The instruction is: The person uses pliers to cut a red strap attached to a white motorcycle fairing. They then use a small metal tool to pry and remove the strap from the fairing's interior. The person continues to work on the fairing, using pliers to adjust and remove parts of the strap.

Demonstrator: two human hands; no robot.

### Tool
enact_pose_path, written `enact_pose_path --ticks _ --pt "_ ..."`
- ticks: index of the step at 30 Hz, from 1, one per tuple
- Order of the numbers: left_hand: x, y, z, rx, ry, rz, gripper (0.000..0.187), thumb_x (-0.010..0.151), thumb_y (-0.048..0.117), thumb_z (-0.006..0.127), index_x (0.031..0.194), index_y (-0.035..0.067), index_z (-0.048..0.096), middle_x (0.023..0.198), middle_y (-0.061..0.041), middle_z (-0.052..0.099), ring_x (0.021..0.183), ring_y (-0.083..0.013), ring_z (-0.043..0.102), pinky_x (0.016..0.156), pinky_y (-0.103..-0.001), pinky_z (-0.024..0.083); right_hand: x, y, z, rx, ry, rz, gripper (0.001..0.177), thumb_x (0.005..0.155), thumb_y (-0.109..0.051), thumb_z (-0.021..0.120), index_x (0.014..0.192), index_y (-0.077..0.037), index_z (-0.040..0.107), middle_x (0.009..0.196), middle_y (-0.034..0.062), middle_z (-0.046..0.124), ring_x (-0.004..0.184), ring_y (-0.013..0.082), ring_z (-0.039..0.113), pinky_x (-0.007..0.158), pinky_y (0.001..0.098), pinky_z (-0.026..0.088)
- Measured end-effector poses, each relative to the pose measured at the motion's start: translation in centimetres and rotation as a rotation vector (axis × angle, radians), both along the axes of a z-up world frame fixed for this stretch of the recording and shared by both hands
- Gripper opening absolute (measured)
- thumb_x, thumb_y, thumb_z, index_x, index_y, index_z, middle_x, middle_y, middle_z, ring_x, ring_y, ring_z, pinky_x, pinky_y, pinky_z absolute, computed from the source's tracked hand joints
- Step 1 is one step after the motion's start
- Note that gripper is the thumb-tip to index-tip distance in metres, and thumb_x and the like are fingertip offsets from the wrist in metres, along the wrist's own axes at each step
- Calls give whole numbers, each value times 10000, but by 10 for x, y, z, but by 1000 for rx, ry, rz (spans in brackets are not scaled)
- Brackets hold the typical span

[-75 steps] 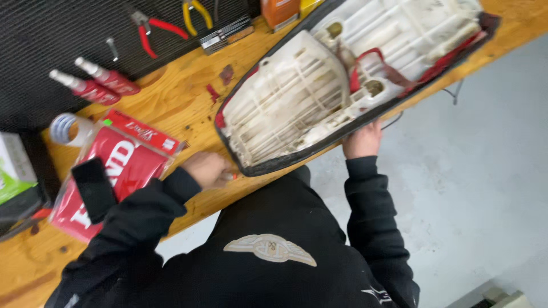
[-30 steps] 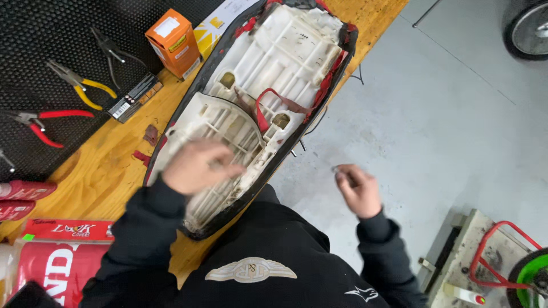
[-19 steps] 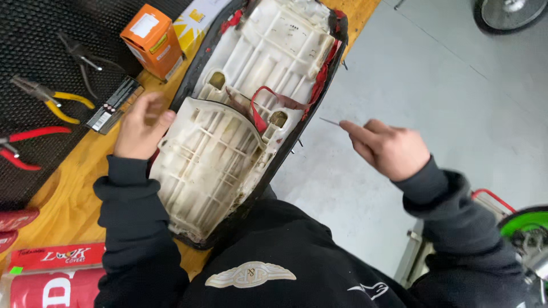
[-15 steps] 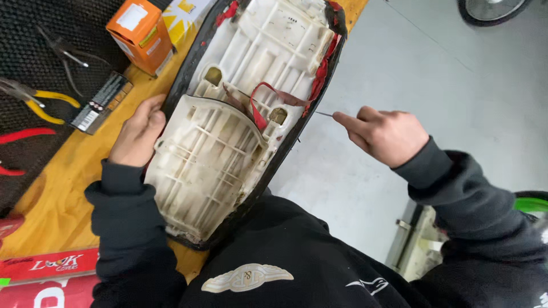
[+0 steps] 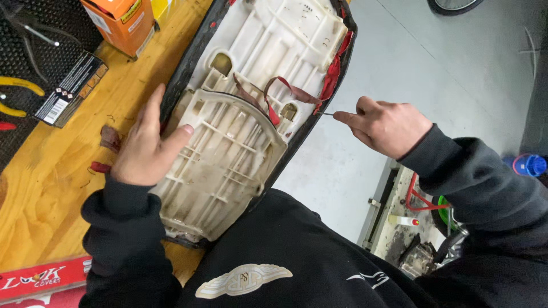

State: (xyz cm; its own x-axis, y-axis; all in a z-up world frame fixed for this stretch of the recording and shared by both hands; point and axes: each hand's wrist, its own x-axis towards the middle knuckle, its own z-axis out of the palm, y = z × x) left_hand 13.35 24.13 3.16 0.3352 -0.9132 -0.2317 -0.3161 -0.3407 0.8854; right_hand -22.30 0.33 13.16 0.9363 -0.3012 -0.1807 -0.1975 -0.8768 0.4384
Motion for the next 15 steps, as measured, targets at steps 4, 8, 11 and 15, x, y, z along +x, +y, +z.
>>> enact_pose_path --ticks 4,8,11,15 --pt "-3 3 -3 -13 -38 -15 962 889 404 623 1654 5 197 1579 -446 260 1434 -635 292 1150 -719 246 1 1 1 -36 57 20 255 1058 -304 499 1219 -419 660 869 -71 511 598 127 660 557 297 597" --pt "-3 3 -9 -29 -97 25 947 835 318 663 1648 37 268 1554 -419 337 1400 -620 361 1122 -712 301 -2 2 -9 -231 132 169 232 1037 -254 514 1170 -407 626 870 -118 487 557 46 635 542 222 569" --pt "0 2 -20 -85 -130 35 919 804 259 662 1631 30 333 1505 -422 411 1356 -624 419 1089 -702 351 -5 9 -16 -242 126 170 242 1046 -262 505 1232 -377 608 883 -112 492 539 34 644 533 208 563" --pt "2 7 -27 -100 -142 39 919 782 233 642 1632 34 356 1484 -417 448 1330 -621 451 1070 -699 371 -20 19 -38 -263 37 70 242 1059 -282 519 1279 -343 598 874 -89 510 504 41 630 513 211 554"
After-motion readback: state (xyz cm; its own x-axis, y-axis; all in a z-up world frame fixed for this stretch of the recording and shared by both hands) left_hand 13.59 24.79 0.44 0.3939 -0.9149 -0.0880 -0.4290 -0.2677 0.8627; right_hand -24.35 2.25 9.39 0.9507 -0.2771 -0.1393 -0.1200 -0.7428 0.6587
